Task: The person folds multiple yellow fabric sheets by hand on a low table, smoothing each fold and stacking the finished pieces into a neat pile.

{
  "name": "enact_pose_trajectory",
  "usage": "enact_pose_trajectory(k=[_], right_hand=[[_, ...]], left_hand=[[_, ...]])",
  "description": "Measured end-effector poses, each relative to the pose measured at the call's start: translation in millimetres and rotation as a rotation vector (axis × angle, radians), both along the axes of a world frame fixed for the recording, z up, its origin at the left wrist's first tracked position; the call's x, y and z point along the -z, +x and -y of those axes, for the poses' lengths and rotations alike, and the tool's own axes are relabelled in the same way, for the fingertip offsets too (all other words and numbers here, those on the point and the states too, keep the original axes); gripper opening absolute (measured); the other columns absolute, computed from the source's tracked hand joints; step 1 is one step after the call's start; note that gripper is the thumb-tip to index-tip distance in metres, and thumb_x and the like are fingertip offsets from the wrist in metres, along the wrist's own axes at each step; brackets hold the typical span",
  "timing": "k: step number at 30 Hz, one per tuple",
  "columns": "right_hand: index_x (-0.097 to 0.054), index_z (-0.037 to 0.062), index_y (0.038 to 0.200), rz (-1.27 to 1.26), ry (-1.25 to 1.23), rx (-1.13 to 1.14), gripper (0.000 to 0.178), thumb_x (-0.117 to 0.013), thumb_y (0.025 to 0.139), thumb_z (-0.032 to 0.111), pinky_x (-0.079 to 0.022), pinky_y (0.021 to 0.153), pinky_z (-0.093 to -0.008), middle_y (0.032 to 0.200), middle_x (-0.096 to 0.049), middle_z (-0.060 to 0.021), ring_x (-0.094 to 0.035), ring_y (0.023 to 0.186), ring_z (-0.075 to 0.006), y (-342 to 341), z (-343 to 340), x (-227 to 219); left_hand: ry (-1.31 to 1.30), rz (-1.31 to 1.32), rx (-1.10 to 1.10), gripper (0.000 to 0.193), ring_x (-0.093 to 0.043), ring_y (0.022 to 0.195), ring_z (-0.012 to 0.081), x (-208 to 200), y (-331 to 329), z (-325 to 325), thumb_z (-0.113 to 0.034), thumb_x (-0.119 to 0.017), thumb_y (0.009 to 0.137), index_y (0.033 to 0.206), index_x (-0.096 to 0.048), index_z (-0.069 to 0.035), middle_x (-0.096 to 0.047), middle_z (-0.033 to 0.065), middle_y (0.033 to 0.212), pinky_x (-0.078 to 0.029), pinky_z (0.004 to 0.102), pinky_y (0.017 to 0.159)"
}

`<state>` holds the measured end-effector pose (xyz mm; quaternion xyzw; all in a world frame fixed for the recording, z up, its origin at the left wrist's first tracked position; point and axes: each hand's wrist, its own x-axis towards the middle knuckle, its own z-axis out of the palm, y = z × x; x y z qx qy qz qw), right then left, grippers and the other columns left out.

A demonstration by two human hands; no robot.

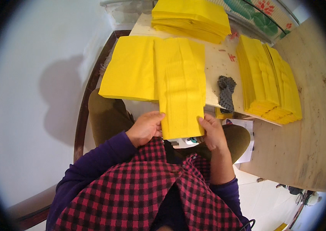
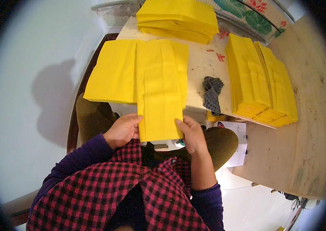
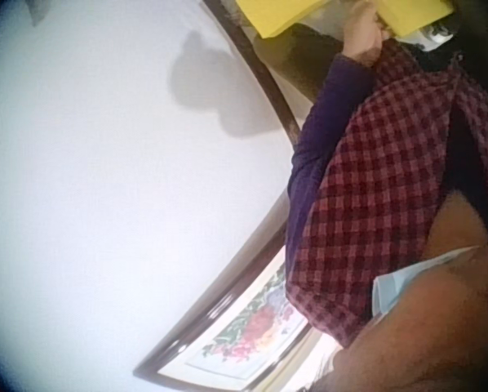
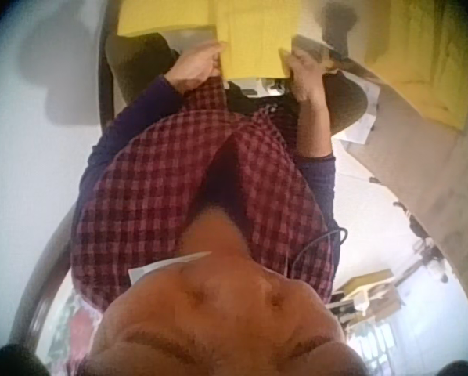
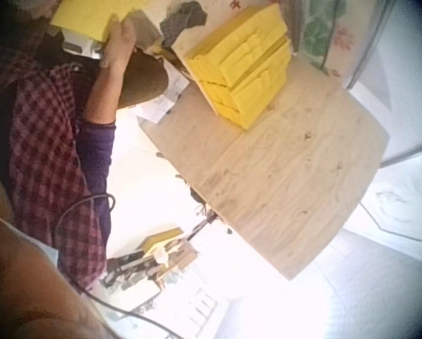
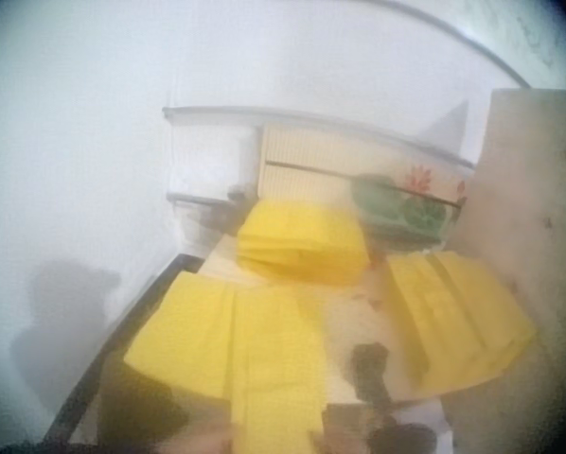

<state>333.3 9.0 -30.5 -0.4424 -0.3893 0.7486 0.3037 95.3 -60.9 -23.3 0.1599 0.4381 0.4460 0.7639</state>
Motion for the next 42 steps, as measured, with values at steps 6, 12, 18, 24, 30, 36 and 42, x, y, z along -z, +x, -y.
enact_pose_trajectory(k=[6, 12, 18, 24, 30, 36, 42], right_hand=[[-0.056, -0.0006, 0.120, -0.243, -0.221, 0.030, 0.029, -0.058, 0.096, 0.017, -0.061, 0.069, -0.0330, 0.107, -0.067, -0.0124, -0.069, 0.085, -0.0218, -4.1, 30.2, 25.3], [-0.057, -0.0017, 0.118, -0.278, -0.197, 0.172, 0.026, -0.056, 0.097, 0.013, -0.061, 0.068, -0.0317, 0.104, -0.068, -0.0126, -0.069, 0.086, -0.0205, -1.4, 36.7, 22.2], [-0.059, -0.0016, 0.114, -0.235, -0.080, 0.263, 0.023, -0.056, 0.096, 0.013, -0.061, 0.066, -0.0316, 0.101, -0.069, -0.0123, -0.070, 0.083, -0.0192, 17.3, 38.3, 7.2], [-0.057, -0.0041, 0.116, -0.179, -0.001, 0.448, 0.027, -0.059, 0.094, 0.011, -0.058, 0.068, -0.0324, 0.100, -0.068, -0.0109, -0.069, 0.080, -0.0194, 46.7, 37.7, -9.5], [-0.061, -0.0042, 0.112, 0.233, 0.277, 0.387, 0.023, -0.062, 0.092, 0.008, -0.052, 0.068, -0.0256, 0.093, -0.067, -0.0055, -0.062, 0.079, -0.0118, 86.4, 51.1, -54.7], [-0.065, -0.0027, 0.098, 0.573, 0.684, 0.195, 0.012, -0.062, 0.089, 0.005, -0.048, 0.065, -0.0247, 0.084, -0.066, -0.0052, -0.058, 0.074, -0.0096, 116.5, 71.1, -103.5], [-0.067, -0.0025, 0.098, 0.498, 0.733, 0.283, 0.013, -0.066, 0.087, 0.005, -0.048, 0.065, -0.0250, 0.079, -0.066, -0.0070, -0.060, 0.071, -0.0116, 144.1, 72.5, -103.7]], left_hand=[[-0.016, -0.057, -0.014, 0.031, -0.064, 0.096, 0.0193, 3.9, 7.0, 1.6, -0.023, -0.044, 0.102, 0.122, -0.052, 0.000, -0.063, 0.0097, 0.110, -0.054, 0.0395, 0.087], [-0.011, -0.007, 0.006, 0.032, -0.063, 0.102, 0.0208, 0.2, 10.6, 3.7, -0.023, -0.046, 0.102, 0.125, -0.050, -0.001, -0.062, 0.0114, 0.117, -0.051, 0.0402, 0.093], [0.115, 0.203, 0.020, 0.035, -0.059, 0.111, 0.0208, 0.9, 14.5, -6.3, -0.027, -0.046, 0.102, 0.129, -0.050, -0.004, -0.061, 0.0100, 0.123, -0.046, 0.0390, 0.100], [0.133, 0.339, -0.040, 0.037, -0.056, 0.113, 0.0212, 2.5, 36.1, -26.0, -0.031, -0.045, 0.102, 0.129, -0.050, -0.006, -0.059, 0.0089, 0.125, -0.043, 0.0394, 0.101], [0.054, 0.477, -0.124, 0.039, -0.052, 0.118, 0.0237, -0.1, 58.2, -41.7, -0.033, -0.044, 0.102, 0.132, -0.047, -0.008, -0.056, 0.0087, 0.129, -0.039, 0.0412, 0.104], [0.171, 0.594, -0.085, 0.049, -0.048, 0.126, 0.0264, 0.7, 72.3, -49.4, -0.038, -0.049, 0.098, 0.137, -0.044, -0.009, -0.051, 0.0094, 0.138, -0.037, 0.0442, 0.106], [0.186, 0.632, -0.154, 0.057, -0.041, 0.134, 0.0287, -30.2, 74.9, -66.1, -0.042, -0.053, 0.096, 0.141, -0.041, -0.010, -0.045, 0.0084, 0.144, -0.031, 0.0466, 0.111]])
